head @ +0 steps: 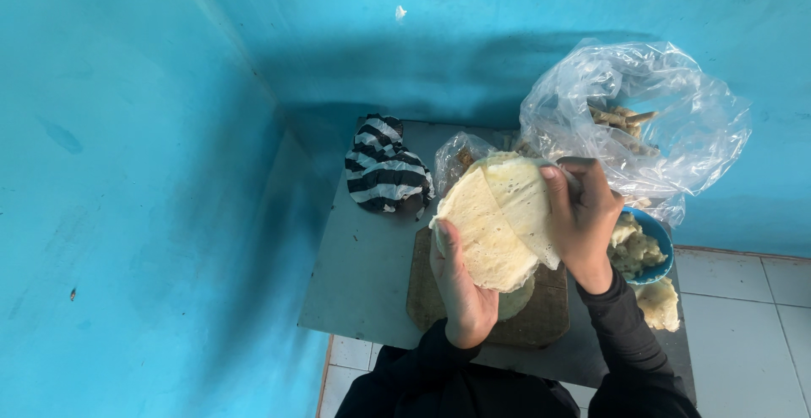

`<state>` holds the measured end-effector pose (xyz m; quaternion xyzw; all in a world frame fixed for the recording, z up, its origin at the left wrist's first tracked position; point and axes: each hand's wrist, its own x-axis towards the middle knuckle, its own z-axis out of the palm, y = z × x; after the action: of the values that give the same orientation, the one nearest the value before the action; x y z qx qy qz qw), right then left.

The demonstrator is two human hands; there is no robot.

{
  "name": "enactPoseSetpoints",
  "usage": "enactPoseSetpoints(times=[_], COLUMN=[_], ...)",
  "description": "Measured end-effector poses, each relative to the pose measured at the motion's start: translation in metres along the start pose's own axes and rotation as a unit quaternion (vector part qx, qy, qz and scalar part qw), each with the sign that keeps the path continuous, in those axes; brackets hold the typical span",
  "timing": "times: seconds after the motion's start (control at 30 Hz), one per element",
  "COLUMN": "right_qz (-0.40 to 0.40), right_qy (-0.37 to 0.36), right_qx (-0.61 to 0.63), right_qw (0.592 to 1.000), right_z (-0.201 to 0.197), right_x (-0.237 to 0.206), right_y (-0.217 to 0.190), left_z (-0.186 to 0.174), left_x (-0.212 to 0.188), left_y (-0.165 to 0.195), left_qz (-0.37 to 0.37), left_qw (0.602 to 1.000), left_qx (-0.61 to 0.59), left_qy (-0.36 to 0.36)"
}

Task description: The person sits at a small table and peels a thin layer off a large round flatbread, working around its edge by hand. They set the peeled layer aside on the cutting board and continue peeling the remaining flatbread.

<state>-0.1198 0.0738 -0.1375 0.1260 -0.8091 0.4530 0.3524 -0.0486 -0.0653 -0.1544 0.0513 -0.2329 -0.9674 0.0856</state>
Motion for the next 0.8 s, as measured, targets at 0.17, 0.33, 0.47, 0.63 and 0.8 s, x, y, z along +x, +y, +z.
enactPoseSetpoints(times=[0.17,0.33,0.47,0.63,0.8], right_qz=[0.034,0.074,0.081,0.089,0.157], right_qy=[0.008,0.002,0.007,0.006,-0.079], right_qx=[-0.003,0.033,0.06,0.082,0.15], right_qw=[0.999,0.997,0.995,0.993,0.973], right_z=[0.0,-0.004,-0.007,-0.011,-0.016], right_x=[0.005,0.008,0.011,0.017,0.016], right_y=[-0.001,0.002,0.005,0.006,-0.002], left_z=[0.0,0.0,0.001,0.002,0.01], left_x=[-0.005,-0.008,-0.009,-0.01,-0.009], left_y=[0.001,0.0,0.0,0.004,0.008], left_qz=[-0.022,-0.013,-0.006,-0.031,-0.017], left_qw=[0.999,0.999,1.0,0.998,0.999], left_qx=[-0.016,-0.011,-0.017,-0.018,-0.017], left_qy=[0.044,0.031,0.023,0.05,0.036])
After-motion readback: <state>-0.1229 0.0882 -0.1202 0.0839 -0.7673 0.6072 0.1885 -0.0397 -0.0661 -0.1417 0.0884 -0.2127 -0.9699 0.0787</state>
